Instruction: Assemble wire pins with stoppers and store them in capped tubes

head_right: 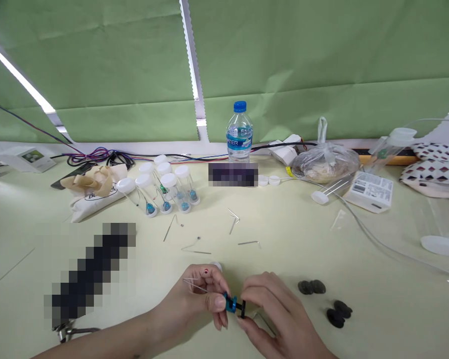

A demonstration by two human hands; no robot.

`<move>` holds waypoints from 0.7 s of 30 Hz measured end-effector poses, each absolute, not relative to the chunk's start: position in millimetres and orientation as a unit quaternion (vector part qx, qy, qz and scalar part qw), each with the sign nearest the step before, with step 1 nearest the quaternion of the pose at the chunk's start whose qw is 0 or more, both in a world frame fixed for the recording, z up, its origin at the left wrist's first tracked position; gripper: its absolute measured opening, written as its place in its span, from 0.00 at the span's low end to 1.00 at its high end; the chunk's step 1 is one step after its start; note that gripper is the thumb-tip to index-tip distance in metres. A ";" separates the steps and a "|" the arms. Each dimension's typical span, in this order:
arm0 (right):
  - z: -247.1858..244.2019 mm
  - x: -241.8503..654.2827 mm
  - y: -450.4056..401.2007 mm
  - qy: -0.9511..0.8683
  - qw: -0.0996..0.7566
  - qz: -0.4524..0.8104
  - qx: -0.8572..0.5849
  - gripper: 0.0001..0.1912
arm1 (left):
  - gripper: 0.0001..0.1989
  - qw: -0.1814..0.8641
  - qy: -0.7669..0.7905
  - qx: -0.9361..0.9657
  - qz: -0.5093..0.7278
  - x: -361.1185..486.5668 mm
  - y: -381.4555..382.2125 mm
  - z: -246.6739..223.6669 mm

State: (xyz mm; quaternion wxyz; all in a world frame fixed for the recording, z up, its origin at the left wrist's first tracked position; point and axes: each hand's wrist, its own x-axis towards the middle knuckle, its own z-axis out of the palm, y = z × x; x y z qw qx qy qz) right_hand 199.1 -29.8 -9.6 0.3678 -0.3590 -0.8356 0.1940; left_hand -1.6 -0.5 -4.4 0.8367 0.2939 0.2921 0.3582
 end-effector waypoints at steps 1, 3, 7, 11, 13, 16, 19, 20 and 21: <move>-11.8 199.7 -30.2 -0.834 0.372 0.186 -0.362 0.14 | 0.12 0.835 0.294 0.294 0.360 -1.8 0.2 -4.1; -13.4 200.3 -30.7 -0.832 0.380 0.178 -0.361 0.16 | 0.12 0.833 0.296 0.296 0.361 -1.9 0.7 -4.1; -6.6 199.3 -30.0 -0.830 0.374 0.209 -0.358 0.11 | 0.12 0.837 0.295 0.293 0.357 -1.1 -1.2 -6.0; -3.6 198.2 -28.4 -0.833 0.366 0.209 -0.359 0.07 | 0.13 0.838 0.293 0.292 0.356 -0.9 -2.1 -7.2; -7.0 198.4 -28.6 -0.829 0.376 0.195 -0.364 0.10 | 0.12 0.836 0.297 0.291 0.358 -1.5 -1.1 -6.9; -12.9 199.4 -30.0 -0.826 0.390 0.181 -0.364 0.15 | 0.12 0.835 0.299 0.290 0.360 -2.4 0.5 -6.4; -12.5 199.9 -30.5 -0.830 0.388 0.184 -0.357 0.16 | 0.12 0.837 0.293 0.288 0.362 -2.2 0.5 -7.2; -10.6 199.7 -30.3 -0.830 0.384 0.190 -0.357 0.16 | 0.12 0.837 0.292 0.289 0.361 -1.9 0.2 -7.6; -8.2 199.4 -29.8 -0.830 0.380 0.199 -0.358 0.15 | 0.12 0.838 0.291 0.290 0.360 -1.6 -0.2 -7.9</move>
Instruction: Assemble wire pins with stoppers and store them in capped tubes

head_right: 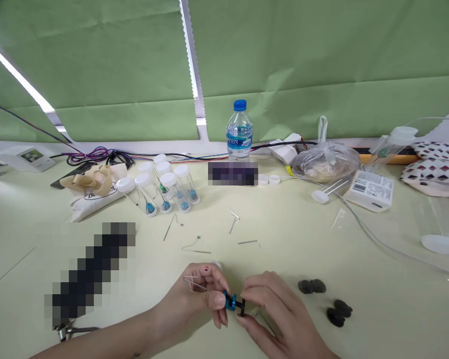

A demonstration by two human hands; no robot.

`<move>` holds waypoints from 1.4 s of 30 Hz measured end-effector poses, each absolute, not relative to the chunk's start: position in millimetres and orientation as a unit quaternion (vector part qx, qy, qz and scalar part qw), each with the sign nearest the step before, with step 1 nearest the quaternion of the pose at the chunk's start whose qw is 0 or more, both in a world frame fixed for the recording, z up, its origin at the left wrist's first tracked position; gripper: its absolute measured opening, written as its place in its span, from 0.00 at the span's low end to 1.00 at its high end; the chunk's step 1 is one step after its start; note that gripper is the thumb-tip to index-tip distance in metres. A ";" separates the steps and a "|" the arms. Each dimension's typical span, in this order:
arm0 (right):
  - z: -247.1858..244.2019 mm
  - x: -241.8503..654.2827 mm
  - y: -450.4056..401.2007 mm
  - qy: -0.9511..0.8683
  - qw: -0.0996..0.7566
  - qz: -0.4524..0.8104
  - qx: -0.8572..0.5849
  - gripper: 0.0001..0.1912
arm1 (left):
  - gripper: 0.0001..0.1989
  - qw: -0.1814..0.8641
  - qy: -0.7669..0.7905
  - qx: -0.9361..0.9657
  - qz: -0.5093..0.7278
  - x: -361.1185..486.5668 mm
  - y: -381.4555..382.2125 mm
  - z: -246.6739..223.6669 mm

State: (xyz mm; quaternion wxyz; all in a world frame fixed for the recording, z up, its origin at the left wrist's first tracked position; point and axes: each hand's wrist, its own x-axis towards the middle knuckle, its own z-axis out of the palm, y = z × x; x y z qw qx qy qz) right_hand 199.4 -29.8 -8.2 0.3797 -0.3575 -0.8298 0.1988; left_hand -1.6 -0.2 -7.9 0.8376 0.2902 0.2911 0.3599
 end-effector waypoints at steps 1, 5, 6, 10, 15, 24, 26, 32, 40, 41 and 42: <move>-5.8 199.0 -29.2 -0.830 0.375 0.207 -0.357 0.13 | 0.12 0.838 0.291 0.292 0.359 -1.4 -0.6 -8.1; -4.0 197.9 -27.7 -0.831 0.370 0.214 -0.356 0.11 | 0.12 0.835 0.296 0.300 0.354 -1.6 -0.8 -7.4; -5.9 198.1 -27.9 -0.829 0.375 0.208 -0.358 0.11 | 0.12 0.834 0.300 0.300 0.353 -1.9 -0.5 -7.0; -12.6 199.1 -29.4 -0.823 0.393 0.189 -0.364 0.15 | 0.12 0.831 0.308 0.298 0.355 -3.0 1.5 -6.6; -2.5 197.0 -27.1 -0.828 0.370 0.221 -0.358 0.08 | 0.13 0.835 0.299 0.300 0.351 -1.9 0.7 -8.2; -11.9 199.5 -29.8 -0.829 0.377 0.189 -0.368 0.14 | 0.12 0.833 0.305 0.299 0.352 -3.5 -0.1 -5.9; -14.7 200.1 -30.4 -0.831 0.380 0.183 -0.362 0.16 | 0.12 0.832 0.305 0.300 0.352 -3.8 0.1 -6.2; -4.6 197.6 -28.1 -0.836 0.359 0.222 -0.352 0.11 | 0.13 0.836 0.296 0.301 0.350 -1.6 0.3 -8.2; -9.9 199.1 -28.7 -0.839 0.356 0.209 -0.356 0.12 | 0.12 0.833 0.304 0.300 0.352 -2.3 0.1 -7.6; -10.7 199.3 -29.1 -0.837 0.357 0.211 -0.356 0.12 | 0.12 0.832 0.304 0.300 0.353 -2.4 -0.1 -8.0; -10.6 199.4 -29.3 -0.837 0.356 0.217 -0.355 0.12 | 0.12 0.833 0.303 0.300 0.353 -2.3 -0.4 -8.6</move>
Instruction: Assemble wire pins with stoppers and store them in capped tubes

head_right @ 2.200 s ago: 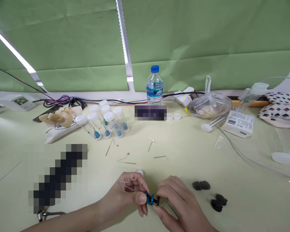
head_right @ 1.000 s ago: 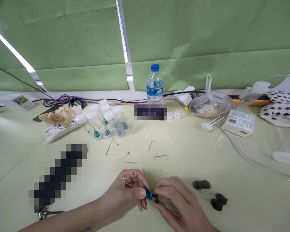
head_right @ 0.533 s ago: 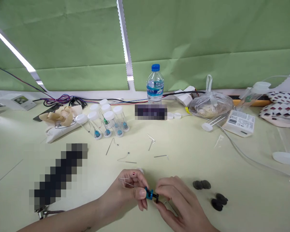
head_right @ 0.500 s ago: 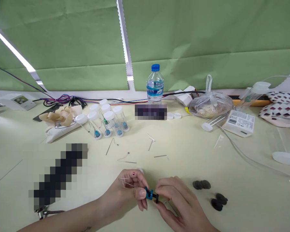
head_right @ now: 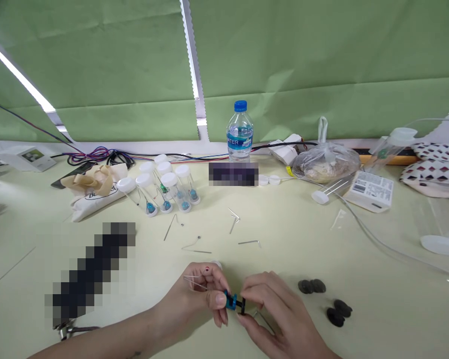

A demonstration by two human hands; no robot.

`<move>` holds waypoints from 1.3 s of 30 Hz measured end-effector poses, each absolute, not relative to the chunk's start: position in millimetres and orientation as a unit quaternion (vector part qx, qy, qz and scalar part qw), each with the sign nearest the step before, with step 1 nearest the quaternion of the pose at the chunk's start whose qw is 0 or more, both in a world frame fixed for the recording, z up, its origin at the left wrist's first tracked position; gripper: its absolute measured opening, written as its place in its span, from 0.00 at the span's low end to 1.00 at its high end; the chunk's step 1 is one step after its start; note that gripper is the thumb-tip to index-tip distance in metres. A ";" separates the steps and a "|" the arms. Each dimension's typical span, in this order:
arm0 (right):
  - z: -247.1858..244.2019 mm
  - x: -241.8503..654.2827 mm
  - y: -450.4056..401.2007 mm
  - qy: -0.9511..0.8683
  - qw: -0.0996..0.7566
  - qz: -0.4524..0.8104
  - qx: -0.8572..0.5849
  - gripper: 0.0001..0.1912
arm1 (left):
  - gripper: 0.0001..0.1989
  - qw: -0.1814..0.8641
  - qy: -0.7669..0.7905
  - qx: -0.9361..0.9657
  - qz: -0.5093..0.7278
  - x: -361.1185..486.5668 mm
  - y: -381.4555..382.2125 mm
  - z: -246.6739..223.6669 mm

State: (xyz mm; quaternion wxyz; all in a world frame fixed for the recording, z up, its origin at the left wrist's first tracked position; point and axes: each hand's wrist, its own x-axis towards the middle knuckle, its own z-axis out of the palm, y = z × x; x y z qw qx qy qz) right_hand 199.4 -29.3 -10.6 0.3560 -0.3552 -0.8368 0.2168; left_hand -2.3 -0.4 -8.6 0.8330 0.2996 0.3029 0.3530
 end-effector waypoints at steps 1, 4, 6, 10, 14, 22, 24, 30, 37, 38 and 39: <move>-9.8 199.2 -29.4 -0.836 0.354 0.225 -0.354 0.10 | 0.12 0.835 0.300 0.300 0.352 -2.1 -0.8 -9.4; -5.0 197.6 -28.7 -0.836 0.353 0.239 -0.347 0.07 | 0.13 0.840 0.289 0.302 0.346 -1.4 -2.1 -11.7; -2.6 196.2 -28.0 -0.835 0.356 0.238 -0.346 0.06 | 0.12 0.841 0.286 0.305 0.344 -1.2 -2.4 -12.6; -1.8 195.2 -27.4 -0.832 0.354 0.235 -0.355 0.05 | 0.12 0.840 0.288 0.303 0.347 -1.1 -2.3 -12.2; -2.5 197.0 -27.7 -0.836 0.331 0.250 -0.360 0.07 | 0.12 0.840 0.286 0.306 0.345 -1.0 -1.8 -10.4; -6.0 198.0 -29.5 -0.811 0.344 0.238 -0.410 0.09 | 0.13 0.827 0.321 0.300 0.351 -3.8 1.6 -5.7; -6.2 196.5 -29.6 -0.814 0.349 0.220 -0.409 0.10 | 0.13 0.828 0.321 0.299 0.350 -3.9 1.3 -6.4; -2.5 194.9 -27.7 -0.832 0.353 0.197 -0.381 0.08 | 0.13 0.831 0.312 0.297 0.352 -3.5 -0.3 -8.1; -0.6 194.4 -27.3 -0.835 0.356 0.204 -0.368 0.05 | 0.13 0.832 0.310 0.296 0.353 -3.0 -1.0 -7.1; -0.4 194.4 -27.5 -0.836 0.354 0.206 -0.365 0.05 | 0.13 0.833 0.307 0.296 0.353 -3.0 -0.8 -7.1; -0.3 194.5 -27.7 -0.837 0.352 0.207 -0.363 0.05 | 0.13 0.833 0.304 0.296 0.354 -2.9 -0.7 -7.1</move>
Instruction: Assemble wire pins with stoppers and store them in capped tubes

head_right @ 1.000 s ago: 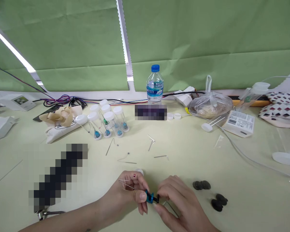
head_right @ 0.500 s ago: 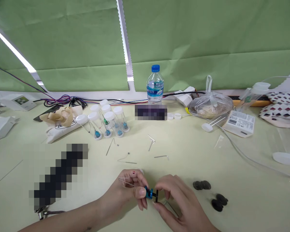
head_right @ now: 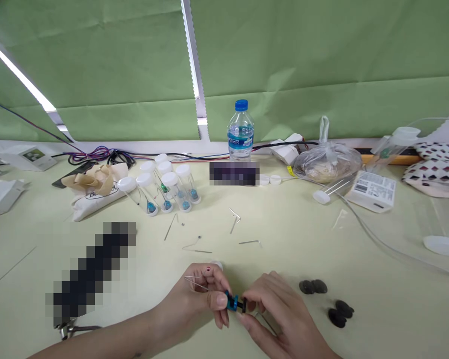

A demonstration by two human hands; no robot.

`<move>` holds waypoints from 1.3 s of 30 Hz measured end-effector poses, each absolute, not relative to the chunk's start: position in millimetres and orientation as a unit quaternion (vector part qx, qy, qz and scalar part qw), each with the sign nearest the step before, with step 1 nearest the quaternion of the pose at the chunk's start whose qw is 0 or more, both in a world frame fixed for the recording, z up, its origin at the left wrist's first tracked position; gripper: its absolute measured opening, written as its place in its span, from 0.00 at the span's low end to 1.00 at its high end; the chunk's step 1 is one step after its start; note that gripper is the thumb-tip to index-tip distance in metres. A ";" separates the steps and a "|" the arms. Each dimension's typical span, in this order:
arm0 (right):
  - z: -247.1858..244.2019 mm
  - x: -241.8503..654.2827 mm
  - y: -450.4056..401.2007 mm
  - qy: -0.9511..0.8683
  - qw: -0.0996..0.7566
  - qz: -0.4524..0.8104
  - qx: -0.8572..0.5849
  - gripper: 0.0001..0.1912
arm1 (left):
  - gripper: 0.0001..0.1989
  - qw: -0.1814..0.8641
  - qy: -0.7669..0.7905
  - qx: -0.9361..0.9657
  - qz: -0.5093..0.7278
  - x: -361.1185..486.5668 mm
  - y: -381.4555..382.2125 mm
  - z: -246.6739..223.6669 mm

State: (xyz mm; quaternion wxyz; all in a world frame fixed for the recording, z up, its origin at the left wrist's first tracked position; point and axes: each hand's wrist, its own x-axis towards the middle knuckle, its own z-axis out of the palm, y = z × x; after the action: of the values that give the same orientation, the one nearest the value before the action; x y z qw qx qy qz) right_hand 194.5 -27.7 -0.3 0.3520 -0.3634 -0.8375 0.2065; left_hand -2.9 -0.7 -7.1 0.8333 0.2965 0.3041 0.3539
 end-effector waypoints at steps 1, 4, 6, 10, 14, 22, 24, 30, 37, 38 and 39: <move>-0.4 194.8 -27.9 -0.840 0.349 0.208 -0.361 0.04 | 0.13 0.834 0.302 0.297 0.354 -2.9 -0.5 -7.4; -1.9 196.3 -28.2 -0.842 0.339 0.213 -0.363 0.03 | 0.13 0.835 0.299 0.296 0.355 -2.4 -0.4 -8.4; -3.4 197.3 -28.2 -0.841 0.339 0.215 -0.363 0.03 | 0.13 0.835 0.300 0.297 0.354 -2.2 -0.5 -8.8; -3.9 197.1 -28.2 -0.818 0.361 0.212 -0.393 0.05 | 0.13 0.831 0.311 0.295 0.355 -2.5 -0.3 -7.1; -1.9 194.9 -27.8 -0.814 0.385 0.191 -0.390 0.08 | 0.13 0.832 0.319 0.292 0.348 -3.3 0.2 -6.2; -4.3 197.4 -27.8 -0.821 0.383 0.184 -0.381 0.08 | 0.13 0.831 0.308 0.300 0.354 -2.9 -0.5 -10.1; -4.5 197.6 -28.1 -0.821 0.378 0.188 -0.385 0.07 | 0.13 0.832 0.306 0.299 0.354 -2.7 -0.7 -10.4; -3.6 196.4 -27.8 -0.823 0.374 0.192 -0.383 0.05 | 0.13 0.834 0.306 0.296 0.352 -2.6 -1.4 -8.6; -3.7 197.0 -27.1 -0.832 0.363 0.211 -0.362 0.04 | 0.12 0.834 0.301 0.300 0.352 -2.7 -1.6 -10.7; -4.4 197.4 -27.4 -0.832 0.363 0.214 -0.361 0.04 | 0.12 0.834 0.300 0.300 0.353 -2.7 -1.4 -11.1; -5.2 197.8 -27.8 -0.831 0.363 0.216 -0.361 0.04 | 0.12 0.835 0.299 0.300 0.353 -2.8 -1.2 -11.1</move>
State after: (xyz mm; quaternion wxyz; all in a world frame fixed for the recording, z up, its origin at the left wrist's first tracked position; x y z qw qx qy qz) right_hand 197.8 -27.8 -5.2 0.3630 -0.3612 -0.8313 0.2160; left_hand -2.8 -1.2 -11.1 0.8346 0.2998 0.2988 0.3526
